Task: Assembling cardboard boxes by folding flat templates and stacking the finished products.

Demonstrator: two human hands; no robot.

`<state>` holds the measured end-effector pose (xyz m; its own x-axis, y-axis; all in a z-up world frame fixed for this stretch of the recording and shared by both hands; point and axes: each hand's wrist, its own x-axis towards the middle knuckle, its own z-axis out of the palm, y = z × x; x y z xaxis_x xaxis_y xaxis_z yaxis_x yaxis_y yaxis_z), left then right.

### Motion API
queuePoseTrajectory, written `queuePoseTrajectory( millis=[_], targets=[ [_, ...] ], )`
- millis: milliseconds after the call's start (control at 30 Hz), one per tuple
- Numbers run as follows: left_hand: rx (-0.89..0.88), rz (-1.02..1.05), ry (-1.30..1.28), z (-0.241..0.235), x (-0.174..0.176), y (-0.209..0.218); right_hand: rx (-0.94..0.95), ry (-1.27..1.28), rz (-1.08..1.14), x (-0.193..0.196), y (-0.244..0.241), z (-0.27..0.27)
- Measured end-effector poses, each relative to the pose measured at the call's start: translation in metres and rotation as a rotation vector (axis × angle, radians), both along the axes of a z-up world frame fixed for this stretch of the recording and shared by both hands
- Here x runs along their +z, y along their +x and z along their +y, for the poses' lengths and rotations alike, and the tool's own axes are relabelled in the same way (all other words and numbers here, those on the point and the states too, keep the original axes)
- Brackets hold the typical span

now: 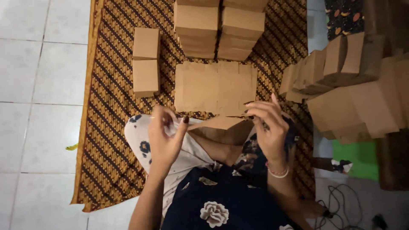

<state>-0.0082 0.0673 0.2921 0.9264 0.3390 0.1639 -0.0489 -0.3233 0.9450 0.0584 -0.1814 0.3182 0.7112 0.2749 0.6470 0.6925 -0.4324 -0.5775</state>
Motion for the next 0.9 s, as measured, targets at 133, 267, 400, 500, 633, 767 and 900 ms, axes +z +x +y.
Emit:
queuePoseTrajectory(
  millis=[133, 267, 400, 500, 633, 767, 900],
  targets=[
    [-0.043, 0.402, 0.188, -0.011, 0.019, -0.001, -0.039, -0.024, -0.059, -0.007, -0.007, 0.003],
    [-0.075, 0.470, 0.311, -0.014, 0.032, -0.002, -0.100, -0.086, -0.148, -0.011, -0.015, 0.010],
    [-0.090, 0.562, 0.222, -0.019, 0.053, 0.000, -0.065, -0.071, -0.194, -0.010, -0.020, 0.017],
    [-0.079, 0.606, 0.100, -0.021, 0.056, 0.004, -0.043, -0.081, -0.219, -0.023, -0.020, 0.014],
    [-0.138, 0.611, -0.026, -0.013, 0.047, 0.004, -0.074, -0.138, -0.297, -0.008, -0.027, 0.024],
    [-0.181, 0.543, -0.068, -0.005, 0.025, 0.002, -0.101, -0.182, -0.312, -0.018, -0.019, 0.022],
    [-0.152, 0.321, -0.096, -0.010, 0.016, -0.005, -0.125, -0.155, -0.322, -0.025, -0.011, 0.013]
  ],
)
